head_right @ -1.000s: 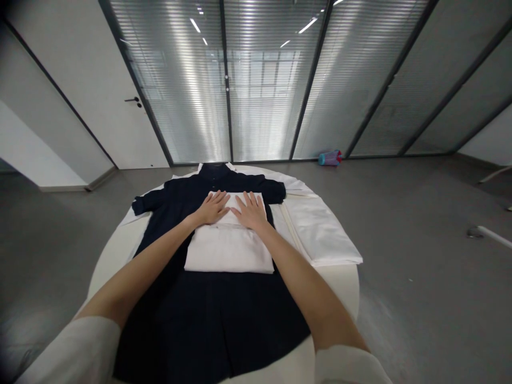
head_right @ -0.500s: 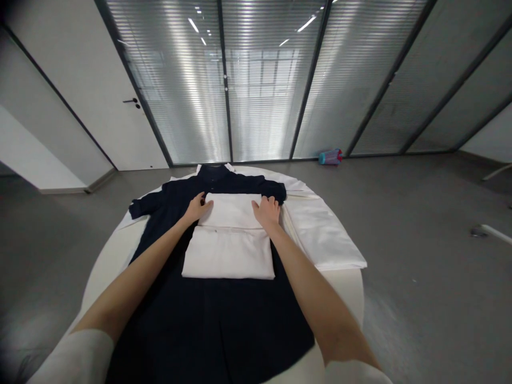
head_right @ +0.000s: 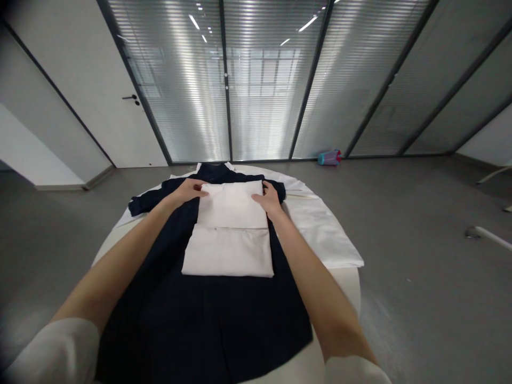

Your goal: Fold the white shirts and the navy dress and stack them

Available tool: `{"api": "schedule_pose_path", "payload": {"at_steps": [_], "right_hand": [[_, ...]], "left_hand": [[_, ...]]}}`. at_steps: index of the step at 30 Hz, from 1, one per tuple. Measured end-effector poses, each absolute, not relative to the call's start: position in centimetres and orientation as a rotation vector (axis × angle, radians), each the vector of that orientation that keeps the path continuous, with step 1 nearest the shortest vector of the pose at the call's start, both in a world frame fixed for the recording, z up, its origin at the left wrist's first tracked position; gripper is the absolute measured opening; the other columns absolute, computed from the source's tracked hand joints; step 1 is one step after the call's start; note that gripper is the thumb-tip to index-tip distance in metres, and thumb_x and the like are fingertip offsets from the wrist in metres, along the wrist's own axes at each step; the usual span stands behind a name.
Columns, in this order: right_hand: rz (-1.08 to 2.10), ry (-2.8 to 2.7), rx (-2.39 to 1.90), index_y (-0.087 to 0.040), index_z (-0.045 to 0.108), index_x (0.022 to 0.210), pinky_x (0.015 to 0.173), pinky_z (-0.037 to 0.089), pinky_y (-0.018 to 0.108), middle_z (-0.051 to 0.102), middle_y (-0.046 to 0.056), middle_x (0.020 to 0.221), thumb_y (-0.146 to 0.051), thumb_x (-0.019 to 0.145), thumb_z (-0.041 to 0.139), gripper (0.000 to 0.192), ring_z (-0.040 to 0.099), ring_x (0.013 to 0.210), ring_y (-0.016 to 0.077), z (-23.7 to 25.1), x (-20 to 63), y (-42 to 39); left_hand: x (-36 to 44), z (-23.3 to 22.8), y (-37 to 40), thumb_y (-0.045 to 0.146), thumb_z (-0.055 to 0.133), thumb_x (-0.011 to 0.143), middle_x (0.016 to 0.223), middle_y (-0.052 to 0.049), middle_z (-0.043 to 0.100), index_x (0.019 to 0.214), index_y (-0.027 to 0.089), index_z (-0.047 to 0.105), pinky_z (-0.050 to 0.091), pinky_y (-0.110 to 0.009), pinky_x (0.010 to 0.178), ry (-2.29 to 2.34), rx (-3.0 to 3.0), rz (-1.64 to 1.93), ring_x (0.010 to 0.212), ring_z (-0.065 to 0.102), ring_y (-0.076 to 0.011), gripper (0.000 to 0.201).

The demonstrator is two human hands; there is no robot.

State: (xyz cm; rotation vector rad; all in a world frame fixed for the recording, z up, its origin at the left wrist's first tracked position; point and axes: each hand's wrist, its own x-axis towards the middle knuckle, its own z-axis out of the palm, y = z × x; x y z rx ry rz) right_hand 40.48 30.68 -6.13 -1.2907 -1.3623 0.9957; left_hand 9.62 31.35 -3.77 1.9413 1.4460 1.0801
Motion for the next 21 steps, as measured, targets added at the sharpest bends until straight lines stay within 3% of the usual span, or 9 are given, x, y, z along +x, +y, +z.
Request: {"api": "schedule_pose_path", "payload": {"at_steps": [5,9,11,16,18,21], "right_hand": [[0.868,-1.649,-1.137,-0.018,0.062,0.105,0.082,0.053,0.039,0.07,0.006,0.1,-0.027,0.066,0.068,0.04,0.065,0.092,0.0253,-1.7,42.5,25.5],[0.596,-2.128,-0.924,-0.021,0.059,0.097,0.087,0.05,0.036,0.065,0.005,0.099,-0.015,0.076,0.059,0.021,0.062,0.094,0.0215,-2.5,45.1,18.6],[0.438,-2.354,-0.853,-0.022,0.059,0.1,0.093,0.048,0.039,0.064,0.007,0.108,-0.009,0.079,0.057,0.024,0.06,0.105,0.0229,-4.6,46.0,16.1],[-0.024,-2.417,-1.024,-0.02,0.05,0.14,0.103,0.044,0.05,0.051,0.017,0.138,-0.012,0.08,0.065,0.062,0.047,0.129,0.0317,-8.4,46.4,14.6],[-0.11,-2.354,-1.066,-0.021,0.053,0.14,0.101,0.045,0.049,0.052,0.017,0.136,-0.015,0.082,0.066,0.06,0.048,0.126,0.0328,-8.2,46.2,14.8],[-0.185,-2.351,-1.064,-0.022,0.066,0.126,0.091,0.049,0.045,0.061,0.014,0.115,-0.014,0.082,0.066,0.045,0.055,0.106,0.0306,-7.5,46.0,14.4]], "left_hand": [[9.3,-0.5,23.3,0.019,0.068,0.076,0.101,-0.005,0.06,0.102,0.018,0.064,0.052,-0.031,0.081,1.257,2.278,1.113,0.091,0.059,-0.0176,0.026],[9.5,-2.6,15.1,0.009,0.059,0.081,0.105,-0.007,0.057,0.103,0.02,0.057,0.051,-0.033,0.085,1.152,2.615,0.919,0.098,0.057,-0.0192,0.024],[9.7,-4.6,12.4,0.003,0.056,0.083,0.108,-0.008,0.058,0.105,0.02,0.057,0.05,-0.036,0.089,1.085,2.811,0.749,0.102,0.057,-0.0213,0.027],[10.4,-7.0,10.5,0.001,0.051,0.087,0.111,-0.01,0.059,0.117,0.019,0.057,0.05,-0.039,0.091,1.123,2.946,0.809,0.105,0.057,-0.0234,0.036],[10.8,-6.7,10.4,0.005,0.053,0.087,0.11,-0.011,0.059,0.119,0.019,0.057,0.05,-0.04,0.089,1.251,2.869,0.968,0.104,0.057,-0.024,0.035],[11.5,-6.7,9.8,0.008,0.054,0.088,0.104,-0.01,0.061,0.116,0.021,0.06,0.049,-0.041,0.084,1.397,2.89,1.046,0.1,0.058,-0.0256,0.031]]}}
